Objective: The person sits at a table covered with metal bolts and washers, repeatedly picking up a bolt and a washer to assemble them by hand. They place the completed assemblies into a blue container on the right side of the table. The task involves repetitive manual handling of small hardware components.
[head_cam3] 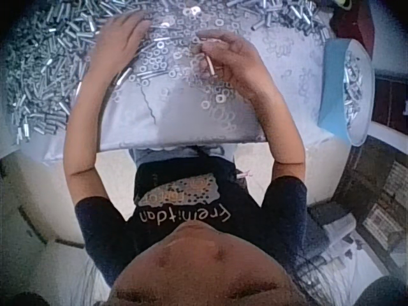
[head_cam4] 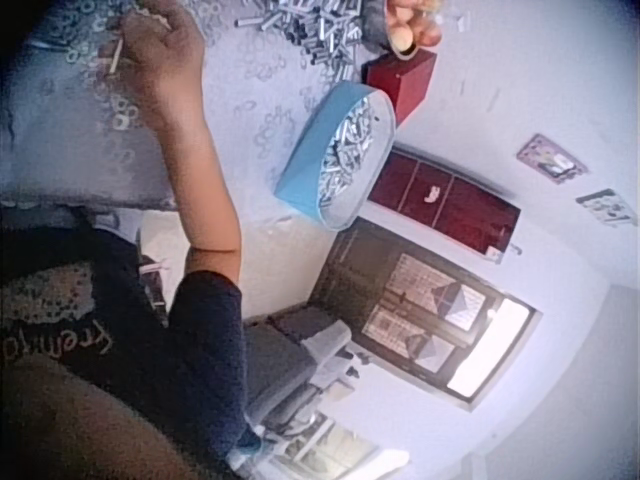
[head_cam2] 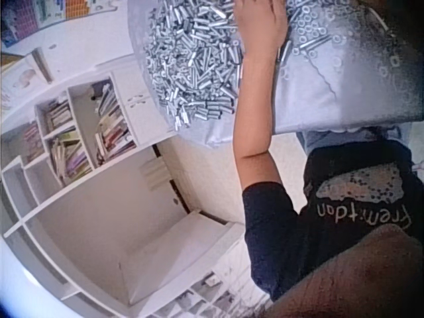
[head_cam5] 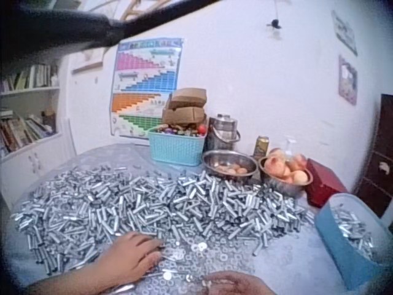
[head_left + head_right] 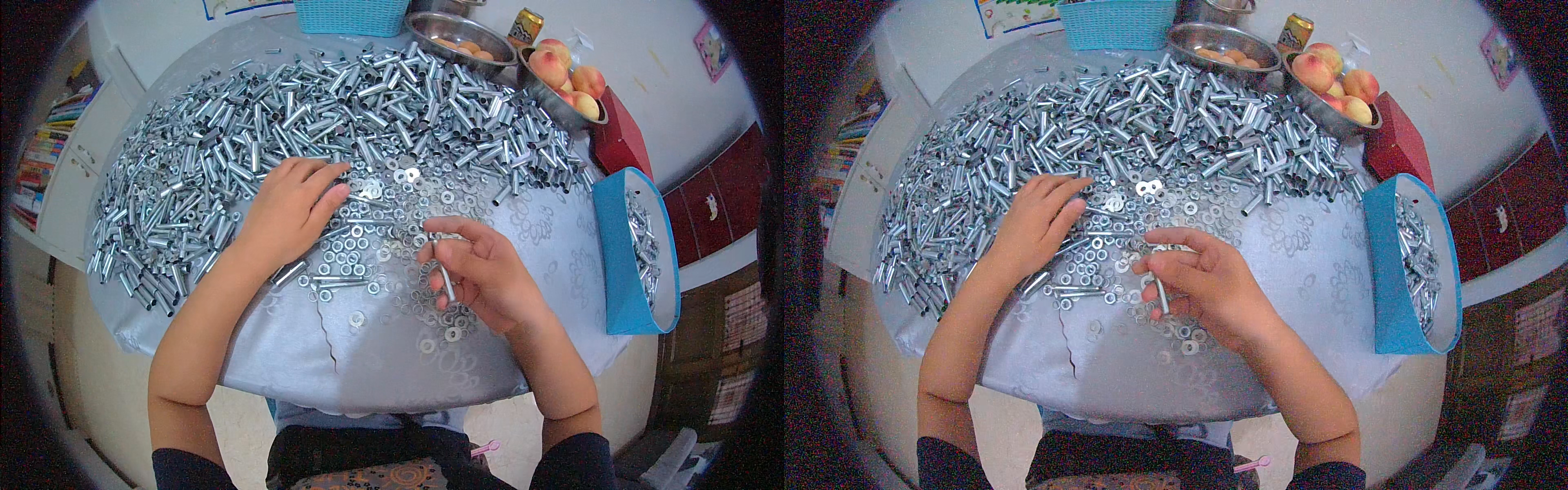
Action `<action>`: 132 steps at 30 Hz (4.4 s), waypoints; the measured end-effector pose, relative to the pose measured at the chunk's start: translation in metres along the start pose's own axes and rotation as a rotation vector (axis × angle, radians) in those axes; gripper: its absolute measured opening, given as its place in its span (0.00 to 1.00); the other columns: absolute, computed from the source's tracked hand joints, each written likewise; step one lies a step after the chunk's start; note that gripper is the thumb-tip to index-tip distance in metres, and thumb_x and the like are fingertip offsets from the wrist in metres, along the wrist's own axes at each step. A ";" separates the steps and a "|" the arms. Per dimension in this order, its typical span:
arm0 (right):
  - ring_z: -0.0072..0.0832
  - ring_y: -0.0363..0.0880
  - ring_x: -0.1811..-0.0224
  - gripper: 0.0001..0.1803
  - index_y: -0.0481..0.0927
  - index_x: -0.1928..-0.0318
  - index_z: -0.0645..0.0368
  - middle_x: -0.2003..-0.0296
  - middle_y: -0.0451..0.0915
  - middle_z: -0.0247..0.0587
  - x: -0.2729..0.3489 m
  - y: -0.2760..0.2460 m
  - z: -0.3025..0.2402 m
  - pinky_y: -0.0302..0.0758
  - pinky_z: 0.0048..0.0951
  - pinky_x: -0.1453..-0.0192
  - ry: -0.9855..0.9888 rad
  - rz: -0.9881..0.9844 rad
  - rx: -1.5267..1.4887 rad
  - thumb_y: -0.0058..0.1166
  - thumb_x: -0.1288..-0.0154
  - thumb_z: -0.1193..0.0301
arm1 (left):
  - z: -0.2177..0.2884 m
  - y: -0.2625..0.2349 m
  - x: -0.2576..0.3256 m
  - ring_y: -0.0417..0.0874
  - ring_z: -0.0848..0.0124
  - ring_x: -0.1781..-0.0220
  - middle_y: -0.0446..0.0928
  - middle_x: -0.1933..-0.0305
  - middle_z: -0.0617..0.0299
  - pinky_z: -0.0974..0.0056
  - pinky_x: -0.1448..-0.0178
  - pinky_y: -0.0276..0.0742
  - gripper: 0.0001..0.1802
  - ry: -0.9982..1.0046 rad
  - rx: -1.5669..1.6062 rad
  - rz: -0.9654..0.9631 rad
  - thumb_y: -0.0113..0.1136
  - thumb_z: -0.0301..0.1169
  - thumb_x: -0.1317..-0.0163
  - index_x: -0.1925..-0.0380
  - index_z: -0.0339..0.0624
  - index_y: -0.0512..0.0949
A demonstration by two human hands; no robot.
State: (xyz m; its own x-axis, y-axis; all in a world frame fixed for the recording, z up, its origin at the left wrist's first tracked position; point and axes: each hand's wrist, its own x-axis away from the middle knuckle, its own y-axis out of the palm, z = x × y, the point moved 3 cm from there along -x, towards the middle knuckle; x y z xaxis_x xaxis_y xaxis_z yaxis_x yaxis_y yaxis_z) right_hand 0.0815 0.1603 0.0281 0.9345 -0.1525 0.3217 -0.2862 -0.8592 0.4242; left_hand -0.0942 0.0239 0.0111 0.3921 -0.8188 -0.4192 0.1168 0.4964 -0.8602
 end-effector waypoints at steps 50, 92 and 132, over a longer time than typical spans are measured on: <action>0.40 0.55 0.39 0.31 0.50 0.40 0.68 0.44 0.58 0.54 0.005 0.015 0.009 0.49 0.34 0.35 -0.575 -0.281 0.732 0.43 0.44 0.77 | 0.076 0.020 0.035 0.75 0.74 0.55 0.73 0.61 0.59 0.71 0.51 0.70 0.15 -0.377 1.510 -0.339 0.52 0.19 0.44 0.57 0.38 0.63; 0.41 0.70 0.62 0.12 0.76 0.66 0.61 0.65 0.72 0.44 -0.007 -0.012 0.000 0.69 0.37 0.58 -0.636 0.173 1.503 0.58 0.52 0.71 | 0.052 0.015 0.026 0.80 0.65 0.62 0.76 0.64 0.52 0.67 0.58 0.79 0.10 -0.655 1.533 -0.108 0.50 0.25 0.40 0.61 0.31 0.69; 0.39 0.71 0.62 0.14 0.74 0.67 0.63 0.65 0.72 0.43 -0.006 -0.002 0.006 0.70 0.32 0.58 -0.689 0.082 1.446 0.62 0.57 0.73 | 0.052 0.019 0.026 0.80 0.67 0.62 0.76 0.64 0.53 0.67 0.56 0.77 0.10 -0.650 1.539 -0.106 0.50 0.26 0.40 0.60 0.32 0.68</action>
State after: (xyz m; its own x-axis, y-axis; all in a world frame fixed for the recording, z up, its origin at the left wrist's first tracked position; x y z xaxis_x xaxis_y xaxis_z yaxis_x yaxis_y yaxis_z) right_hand 0.0773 0.1595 0.0200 0.9546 -0.0556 -0.2925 -0.2807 -0.4955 -0.8220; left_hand -0.0348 0.0272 -0.0010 0.5655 -0.8130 0.1389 0.7368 0.5737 0.3577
